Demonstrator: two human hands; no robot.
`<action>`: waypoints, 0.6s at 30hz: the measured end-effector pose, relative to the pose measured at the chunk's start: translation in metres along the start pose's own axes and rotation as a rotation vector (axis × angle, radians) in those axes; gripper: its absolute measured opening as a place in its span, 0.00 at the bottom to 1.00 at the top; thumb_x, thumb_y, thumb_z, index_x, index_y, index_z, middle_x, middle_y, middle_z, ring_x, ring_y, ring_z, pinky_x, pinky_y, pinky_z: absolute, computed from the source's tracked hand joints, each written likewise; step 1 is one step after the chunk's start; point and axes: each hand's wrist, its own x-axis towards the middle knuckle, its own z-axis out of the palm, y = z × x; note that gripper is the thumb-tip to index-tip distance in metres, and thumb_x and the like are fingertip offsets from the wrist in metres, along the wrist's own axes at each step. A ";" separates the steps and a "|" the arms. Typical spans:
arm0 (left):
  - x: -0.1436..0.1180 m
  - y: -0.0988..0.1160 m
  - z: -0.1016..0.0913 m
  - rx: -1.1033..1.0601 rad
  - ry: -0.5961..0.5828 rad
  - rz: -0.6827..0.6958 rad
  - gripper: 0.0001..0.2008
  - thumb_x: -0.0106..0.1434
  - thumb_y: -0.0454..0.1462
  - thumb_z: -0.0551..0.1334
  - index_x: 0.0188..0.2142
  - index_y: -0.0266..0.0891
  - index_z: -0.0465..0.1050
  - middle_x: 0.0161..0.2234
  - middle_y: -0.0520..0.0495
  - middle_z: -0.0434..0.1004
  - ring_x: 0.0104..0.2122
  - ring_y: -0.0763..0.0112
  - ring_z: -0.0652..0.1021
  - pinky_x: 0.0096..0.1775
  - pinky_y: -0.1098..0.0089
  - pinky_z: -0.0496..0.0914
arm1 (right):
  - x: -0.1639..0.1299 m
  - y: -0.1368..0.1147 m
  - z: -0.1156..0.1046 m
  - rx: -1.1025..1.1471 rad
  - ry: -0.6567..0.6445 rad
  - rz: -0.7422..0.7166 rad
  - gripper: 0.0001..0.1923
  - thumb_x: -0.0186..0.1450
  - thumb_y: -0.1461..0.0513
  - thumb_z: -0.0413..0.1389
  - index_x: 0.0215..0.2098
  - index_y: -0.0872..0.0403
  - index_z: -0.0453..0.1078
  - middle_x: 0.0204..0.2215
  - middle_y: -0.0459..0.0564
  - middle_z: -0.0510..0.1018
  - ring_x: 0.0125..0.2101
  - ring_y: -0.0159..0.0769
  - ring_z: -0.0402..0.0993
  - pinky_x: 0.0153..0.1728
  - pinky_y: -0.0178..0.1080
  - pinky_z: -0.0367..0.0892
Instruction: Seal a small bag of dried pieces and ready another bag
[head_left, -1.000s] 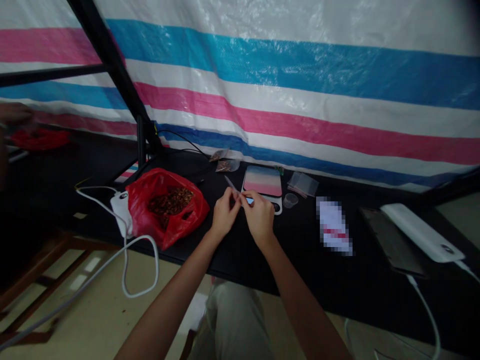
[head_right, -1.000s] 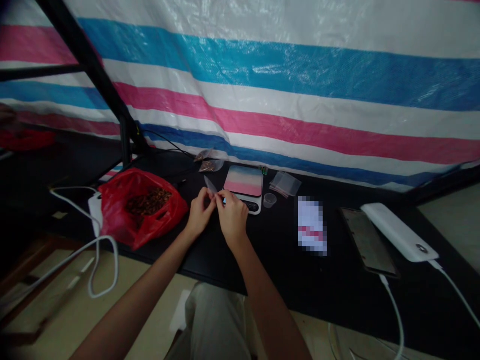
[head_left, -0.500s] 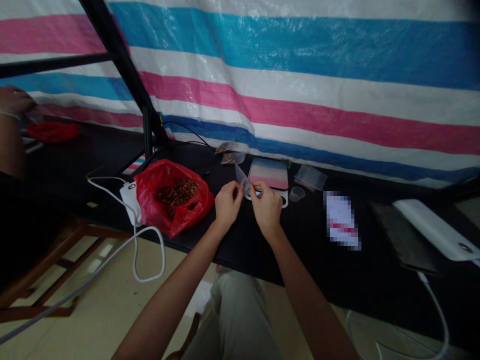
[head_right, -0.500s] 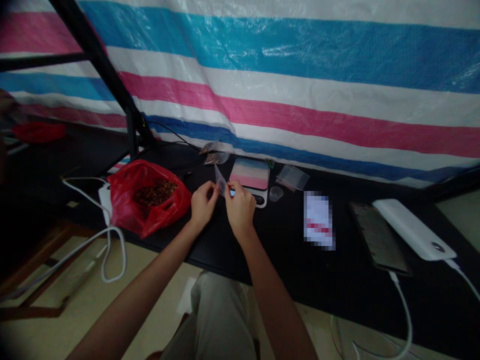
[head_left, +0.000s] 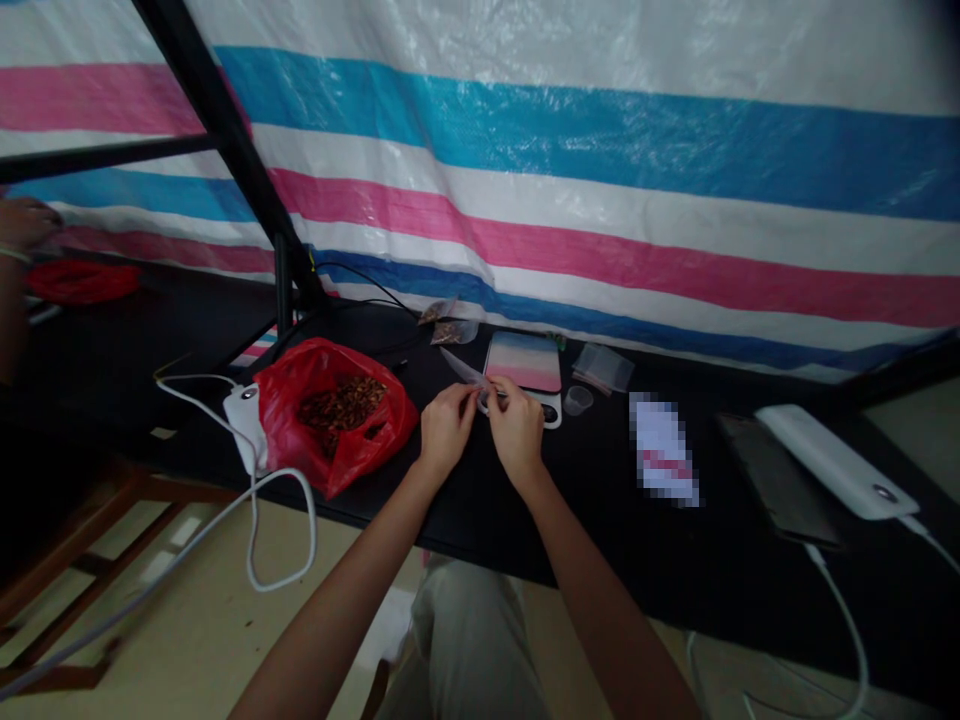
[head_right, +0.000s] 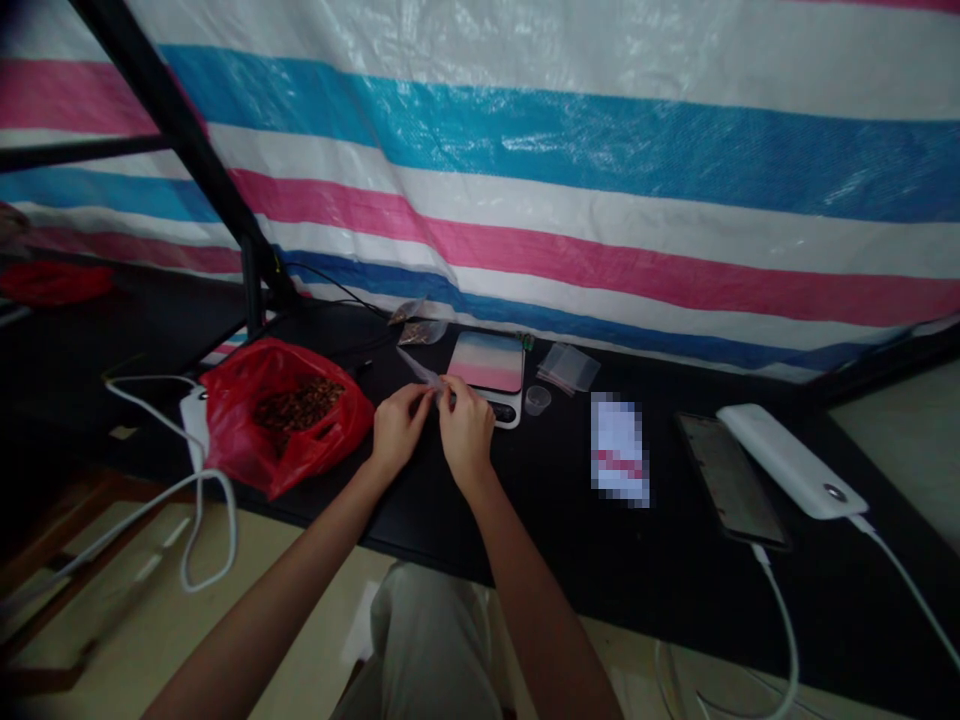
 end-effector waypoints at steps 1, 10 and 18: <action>0.000 0.000 0.000 0.000 -0.002 -0.001 0.10 0.63 0.35 0.52 0.39 0.39 0.71 0.37 0.47 0.76 0.37 0.68 0.75 0.39 0.71 0.66 | 0.000 0.000 0.000 -0.002 0.002 0.002 0.13 0.63 0.61 0.47 0.40 0.51 0.71 0.31 0.49 0.79 0.26 0.35 0.73 0.29 0.34 0.63; -0.001 0.003 0.002 0.092 0.001 -0.007 0.10 0.61 0.36 0.53 0.37 0.40 0.72 0.36 0.49 0.77 0.37 0.69 0.75 0.37 0.71 0.66 | 0.004 0.008 -0.004 -0.022 0.042 0.040 0.12 0.61 0.63 0.49 0.39 0.50 0.71 0.29 0.47 0.79 0.25 0.34 0.74 0.27 0.33 0.61; -0.003 0.009 0.004 0.402 0.087 -0.059 0.10 0.62 0.38 0.53 0.27 0.38 0.68 0.26 0.46 0.72 0.30 0.66 0.72 0.31 0.70 0.61 | -0.001 0.007 0.000 -0.120 0.042 -0.140 0.13 0.63 0.59 0.47 0.39 0.51 0.72 0.30 0.49 0.79 0.26 0.35 0.75 0.26 0.33 0.60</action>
